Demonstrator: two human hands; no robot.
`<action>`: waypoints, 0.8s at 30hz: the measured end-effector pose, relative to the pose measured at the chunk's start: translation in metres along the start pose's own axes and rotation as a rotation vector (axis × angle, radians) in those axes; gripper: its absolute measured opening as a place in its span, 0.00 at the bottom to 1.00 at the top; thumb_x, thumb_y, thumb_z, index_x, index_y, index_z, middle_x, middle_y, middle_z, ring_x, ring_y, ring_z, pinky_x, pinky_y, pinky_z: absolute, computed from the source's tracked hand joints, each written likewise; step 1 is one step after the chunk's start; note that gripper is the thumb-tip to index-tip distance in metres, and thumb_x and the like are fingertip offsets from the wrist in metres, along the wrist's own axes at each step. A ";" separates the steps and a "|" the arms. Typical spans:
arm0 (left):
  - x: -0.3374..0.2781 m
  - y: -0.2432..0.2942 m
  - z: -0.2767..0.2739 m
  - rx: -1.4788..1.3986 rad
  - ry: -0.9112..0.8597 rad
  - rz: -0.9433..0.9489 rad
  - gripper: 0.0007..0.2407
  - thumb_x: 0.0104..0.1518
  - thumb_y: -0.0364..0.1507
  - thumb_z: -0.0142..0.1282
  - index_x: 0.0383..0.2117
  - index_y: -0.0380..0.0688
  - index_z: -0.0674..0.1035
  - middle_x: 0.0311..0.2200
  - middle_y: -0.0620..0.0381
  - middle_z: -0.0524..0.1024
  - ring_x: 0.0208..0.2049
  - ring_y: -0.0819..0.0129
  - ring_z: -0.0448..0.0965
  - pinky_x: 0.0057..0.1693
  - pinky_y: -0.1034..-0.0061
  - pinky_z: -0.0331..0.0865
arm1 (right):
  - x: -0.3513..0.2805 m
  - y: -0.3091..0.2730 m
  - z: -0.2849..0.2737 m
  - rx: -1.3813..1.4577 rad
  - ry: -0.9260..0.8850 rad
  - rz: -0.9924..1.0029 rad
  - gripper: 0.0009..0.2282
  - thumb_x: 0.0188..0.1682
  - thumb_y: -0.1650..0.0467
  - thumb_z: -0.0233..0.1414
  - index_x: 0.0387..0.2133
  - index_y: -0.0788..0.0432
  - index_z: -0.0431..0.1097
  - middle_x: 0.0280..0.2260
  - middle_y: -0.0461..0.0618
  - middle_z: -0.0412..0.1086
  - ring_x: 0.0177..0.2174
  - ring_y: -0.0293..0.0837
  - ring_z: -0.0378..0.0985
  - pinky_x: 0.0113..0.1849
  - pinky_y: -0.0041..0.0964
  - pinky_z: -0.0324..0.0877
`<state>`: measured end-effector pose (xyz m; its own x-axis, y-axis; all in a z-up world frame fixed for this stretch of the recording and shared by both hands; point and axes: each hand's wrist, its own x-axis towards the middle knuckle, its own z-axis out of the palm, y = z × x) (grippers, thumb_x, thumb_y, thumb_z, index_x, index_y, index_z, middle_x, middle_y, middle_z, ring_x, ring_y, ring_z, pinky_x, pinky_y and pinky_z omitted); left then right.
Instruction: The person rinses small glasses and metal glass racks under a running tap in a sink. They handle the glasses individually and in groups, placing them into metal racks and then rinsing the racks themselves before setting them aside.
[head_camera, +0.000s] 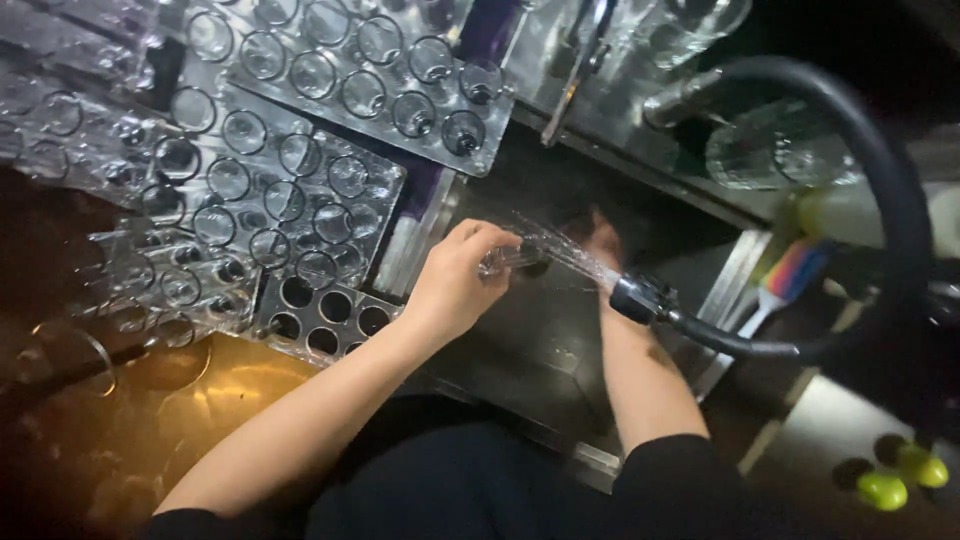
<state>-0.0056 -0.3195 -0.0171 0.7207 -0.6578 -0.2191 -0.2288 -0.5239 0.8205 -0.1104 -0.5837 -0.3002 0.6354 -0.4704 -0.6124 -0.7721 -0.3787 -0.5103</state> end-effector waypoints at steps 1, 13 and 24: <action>-0.004 0.001 -0.006 0.009 0.006 -0.014 0.16 0.52 0.18 0.61 0.48 0.47 0.79 0.43 0.48 0.74 0.46 0.46 0.80 0.47 0.58 0.81 | 0.006 -0.008 -0.002 0.004 -0.016 -0.007 0.33 0.48 0.56 0.62 0.65 0.54 0.60 0.55 0.62 0.70 0.57 0.62 0.69 0.56 0.54 0.66; -0.067 0.001 -0.054 -0.264 0.007 -0.111 0.17 0.48 0.20 0.66 0.46 0.44 0.81 0.45 0.47 0.80 0.49 0.46 0.81 0.47 0.58 0.81 | 0.006 0.051 0.033 0.026 0.407 0.223 0.24 0.59 0.54 0.34 0.39 0.58 0.73 0.41 0.58 0.76 0.47 0.54 0.78 0.47 0.52 0.72; -0.164 -0.075 -0.061 -1.760 0.164 -0.425 0.25 0.52 0.27 0.62 0.58 0.41 0.71 0.39 0.41 0.82 0.35 0.66 0.84 0.39 0.79 0.81 | -0.138 -0.048 0.041 0.092 0.208 -0.026 0.24 0.51 0.52 0.59 0.39 0.63 0.77 0.35 0.61 0.74 0.42 0.59 0.77 0.42 0.51 0.72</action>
<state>-0.0661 -0.1392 -0.0108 0.6143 -0.5357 -0.5794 0.7699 0.5680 0.2911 -0.1609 -0.4685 -0.2162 0.6324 -0.6194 -0.4653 -0.7454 -0.3230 -0.5831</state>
